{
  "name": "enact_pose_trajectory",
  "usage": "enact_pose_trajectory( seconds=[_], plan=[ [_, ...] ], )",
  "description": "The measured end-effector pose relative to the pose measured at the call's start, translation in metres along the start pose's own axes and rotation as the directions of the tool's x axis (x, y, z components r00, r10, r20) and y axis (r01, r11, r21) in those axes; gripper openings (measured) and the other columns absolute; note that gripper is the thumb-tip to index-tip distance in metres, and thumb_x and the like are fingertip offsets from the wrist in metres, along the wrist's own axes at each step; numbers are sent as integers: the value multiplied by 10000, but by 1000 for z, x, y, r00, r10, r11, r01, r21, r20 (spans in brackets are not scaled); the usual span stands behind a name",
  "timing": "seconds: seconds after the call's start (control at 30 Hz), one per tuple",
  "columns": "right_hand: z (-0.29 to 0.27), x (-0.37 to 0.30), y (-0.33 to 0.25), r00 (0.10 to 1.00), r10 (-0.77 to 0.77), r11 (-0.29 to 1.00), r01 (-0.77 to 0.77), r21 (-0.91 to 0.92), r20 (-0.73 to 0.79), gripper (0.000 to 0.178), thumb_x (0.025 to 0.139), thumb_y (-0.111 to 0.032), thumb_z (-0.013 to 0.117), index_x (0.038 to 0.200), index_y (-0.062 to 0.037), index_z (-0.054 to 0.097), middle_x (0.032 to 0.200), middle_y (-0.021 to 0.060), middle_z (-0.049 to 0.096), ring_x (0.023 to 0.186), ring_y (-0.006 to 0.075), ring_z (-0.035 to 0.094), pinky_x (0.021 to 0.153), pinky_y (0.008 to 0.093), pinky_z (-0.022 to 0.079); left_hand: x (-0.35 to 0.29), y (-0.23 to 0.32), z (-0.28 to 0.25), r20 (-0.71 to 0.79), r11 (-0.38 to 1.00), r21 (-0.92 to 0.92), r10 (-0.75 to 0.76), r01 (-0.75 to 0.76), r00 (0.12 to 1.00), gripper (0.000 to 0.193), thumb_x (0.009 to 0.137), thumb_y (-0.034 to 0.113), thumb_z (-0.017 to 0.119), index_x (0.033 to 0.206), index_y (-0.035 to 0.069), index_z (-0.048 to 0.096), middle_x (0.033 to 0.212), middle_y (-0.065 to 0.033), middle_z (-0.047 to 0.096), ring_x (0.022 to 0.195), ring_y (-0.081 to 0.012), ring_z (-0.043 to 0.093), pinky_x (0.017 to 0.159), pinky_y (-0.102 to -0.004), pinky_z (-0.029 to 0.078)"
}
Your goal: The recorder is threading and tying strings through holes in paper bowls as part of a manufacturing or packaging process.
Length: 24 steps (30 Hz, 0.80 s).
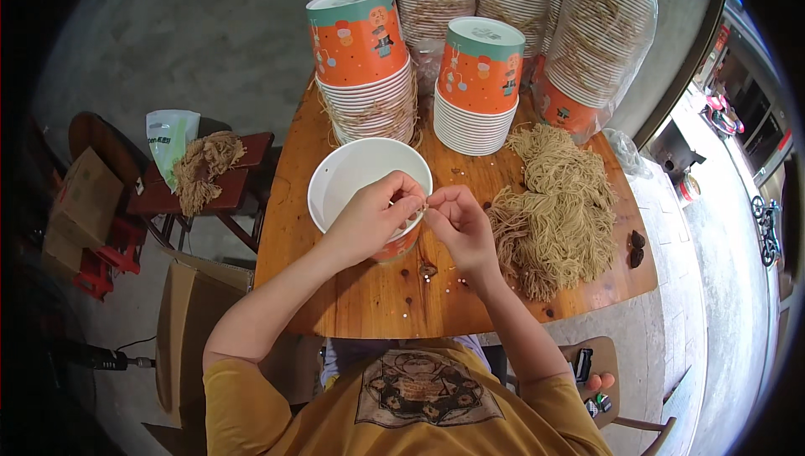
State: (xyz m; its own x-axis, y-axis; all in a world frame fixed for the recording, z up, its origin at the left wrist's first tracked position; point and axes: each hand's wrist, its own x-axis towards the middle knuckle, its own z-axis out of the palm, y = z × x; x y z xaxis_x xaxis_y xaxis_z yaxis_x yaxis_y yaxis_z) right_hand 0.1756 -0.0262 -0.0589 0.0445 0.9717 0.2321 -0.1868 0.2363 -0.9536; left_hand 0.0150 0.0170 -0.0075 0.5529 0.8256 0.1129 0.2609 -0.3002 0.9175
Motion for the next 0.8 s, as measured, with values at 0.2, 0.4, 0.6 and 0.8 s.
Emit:
enact_pose_trajectory(
  seconds=[0.2, 0.4, 0.6, 0.8],
  plan=[
    [3, -2, 4, 990, -133, 975, 123, -183, -40, 85, 864, -47, 617, 913, -45, 547, 667, -67, 482, 597, -5, 410, 535, 168, 357, 3, 1, 1, 46, 998, -47, -36, 38, 998, 119, 941, 149, 523, 956, 35, 552, 880, 13, 557, 796, -58, 516, 712, -222, 452],
    [-2, 2, -4, 996, -68, 972, 54, -228, -55, 48, 858, -31, 593, 873, -52, 552, 681, -78, 480, 586, -1, 393, 534, 171, 338, 2, -2, 4, 17, 996, -79, 34, -32, 999, 98, 912, 84, 532, 997, 36, 523, 862, 9, 545, 785, -58, 520, 725, -218, 447],
    [-5, 2, -10, 999, 36, 996, -39, 84, 34, 26, 871, -39, 537, 866, -61, 551, 719, -87, 490, 662, -4, 406, 617, 170, 327, 3, -1, 11, 24, 994, 93, -58, 55, 998, 151, 824, 104, 573, 919, 7, 506, 817, -99, 577, 739, -193, 571, 686, -315, 467],
    [-7, 0, -6, 997, 71, 987, -72, 143, 15, 27, 877, -56, 533, 862, -75, 545, 721, -85, 471, 642, -4, 375, 582, 168, 300, 3, 5, 12, -4, 967, 255, -26, 26, 1000, 109, 858, 71, 567, 920, 3, 509, 819, -51, 580, 735, -113, 557, 661, -261, 469]
  ],
)
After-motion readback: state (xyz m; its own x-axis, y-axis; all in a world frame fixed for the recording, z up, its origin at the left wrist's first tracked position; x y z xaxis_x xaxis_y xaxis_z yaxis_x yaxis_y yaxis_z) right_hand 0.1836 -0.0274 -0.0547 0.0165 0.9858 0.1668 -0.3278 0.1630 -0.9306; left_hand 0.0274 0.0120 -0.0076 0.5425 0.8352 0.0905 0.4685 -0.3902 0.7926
